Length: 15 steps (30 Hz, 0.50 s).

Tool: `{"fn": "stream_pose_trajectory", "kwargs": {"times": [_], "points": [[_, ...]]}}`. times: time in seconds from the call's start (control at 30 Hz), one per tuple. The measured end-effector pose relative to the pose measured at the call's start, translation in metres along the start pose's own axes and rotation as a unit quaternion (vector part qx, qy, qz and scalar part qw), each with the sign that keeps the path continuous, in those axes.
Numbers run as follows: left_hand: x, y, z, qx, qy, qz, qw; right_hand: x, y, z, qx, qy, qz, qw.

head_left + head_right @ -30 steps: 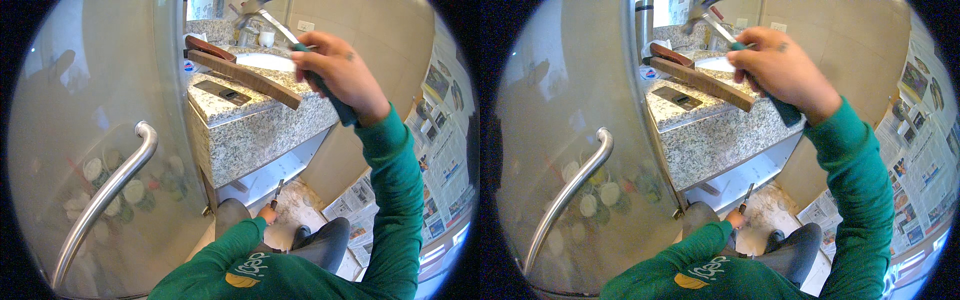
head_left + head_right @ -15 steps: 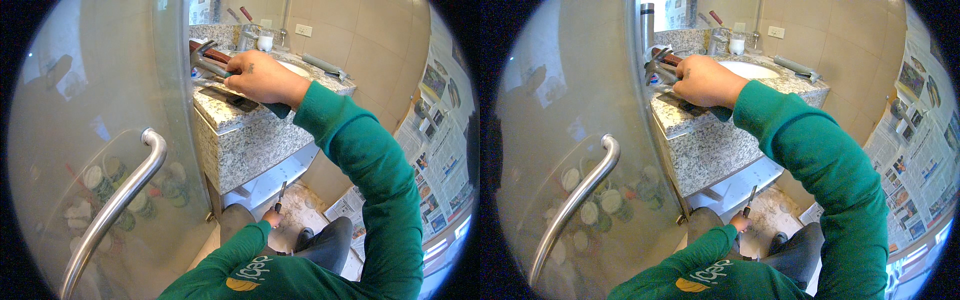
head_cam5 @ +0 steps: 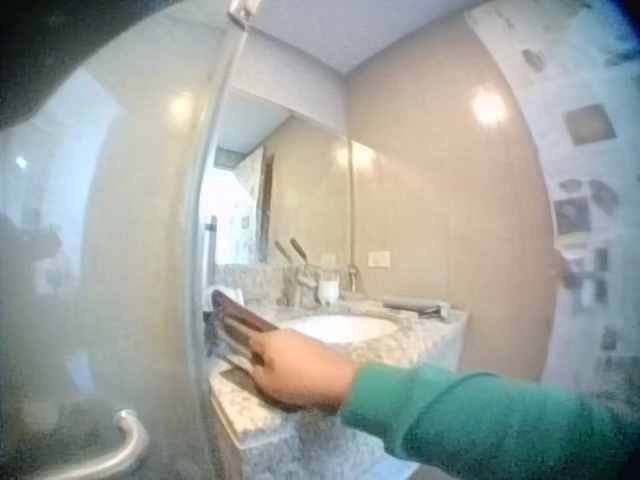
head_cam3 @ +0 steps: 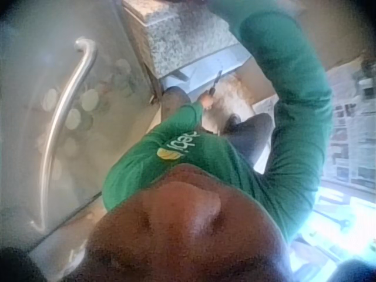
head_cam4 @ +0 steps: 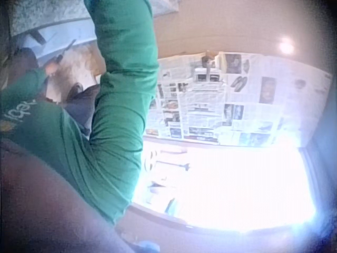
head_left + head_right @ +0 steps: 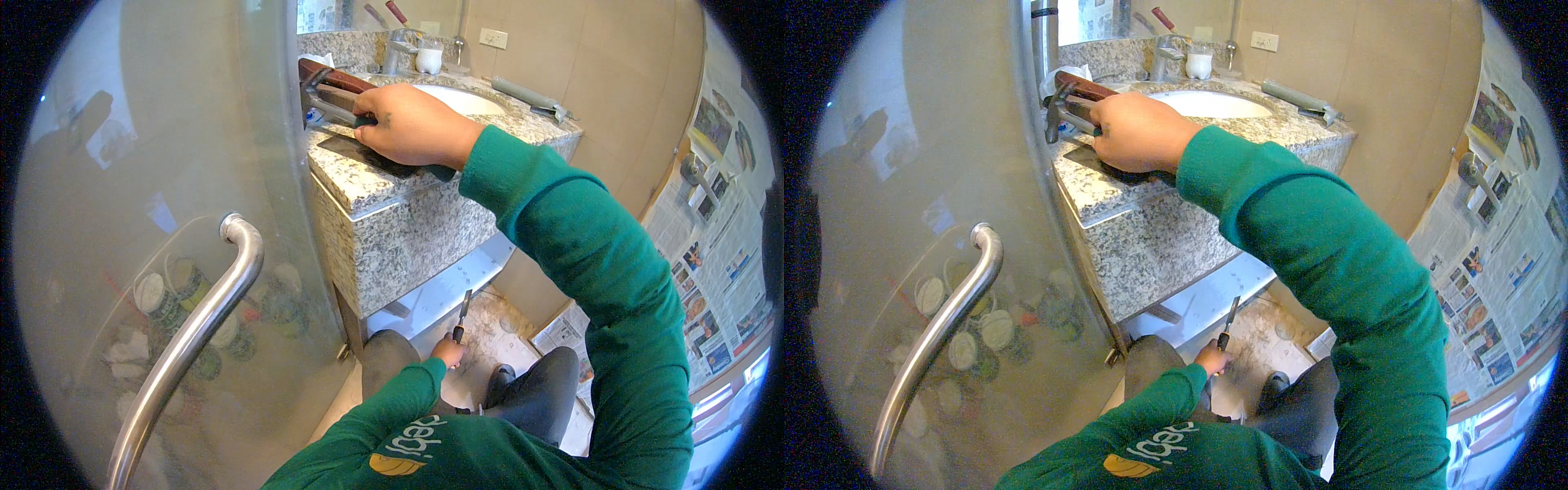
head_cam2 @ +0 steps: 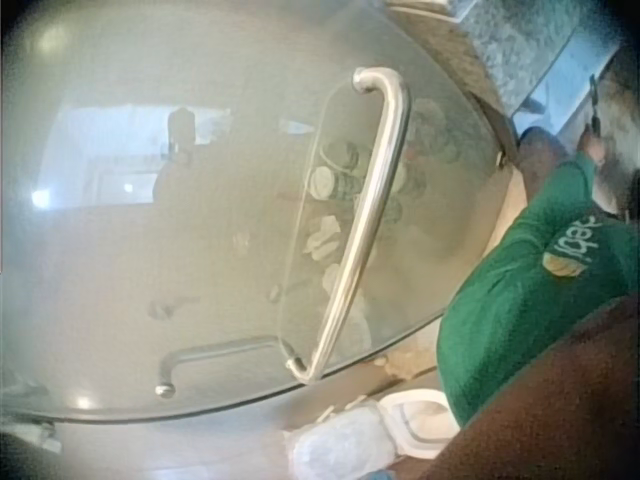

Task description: The person kneels under a bathroom vanity and uses a screwdriver and hammer to install a wooden trim piece along the cabinet edge. They repeatedly tap the trim into place and adjust it with the screwdriver.

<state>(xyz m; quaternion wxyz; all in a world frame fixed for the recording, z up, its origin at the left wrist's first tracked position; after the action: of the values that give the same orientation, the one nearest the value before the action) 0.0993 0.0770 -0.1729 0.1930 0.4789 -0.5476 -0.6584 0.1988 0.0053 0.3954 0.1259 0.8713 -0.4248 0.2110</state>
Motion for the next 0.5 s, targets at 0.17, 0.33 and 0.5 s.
{"fn": "stream_pose_trajectory", "kwargs": {"times": [0.17, 0.33, 0.5], "points": [[0.002, -0.001, 0.001, -0.017, 0.001, 0.005, 1.0, 0.002, -0.001, 0.003, -0.033, 0.009, -0.017, 0.999], [0.004, -0.003, 0.002, -0.007, 0.001, 0.003, 1.0, 0.002, 0.001, 0.008, -0.092, 0.008, -0.034, 0.995], [0.002, 0.0, 0.003, -0.019, -0.004, -0.001, 1.0, 0.0, 0.004, 0.012, -0.168, 0.014, -0.065, 0.984]]}}
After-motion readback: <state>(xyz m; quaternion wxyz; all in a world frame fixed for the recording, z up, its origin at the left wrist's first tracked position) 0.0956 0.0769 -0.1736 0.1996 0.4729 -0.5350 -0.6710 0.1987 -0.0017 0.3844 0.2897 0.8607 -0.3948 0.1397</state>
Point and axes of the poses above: each hand's wrist, its own x-axis towards the middle knuckle, its own z-axis out of the palm, y = z × x, the point moved 4 cm from there along x, towards the middle knuckle, and after that the axes turned 5 degrees about -x, right-handed, at the moved point
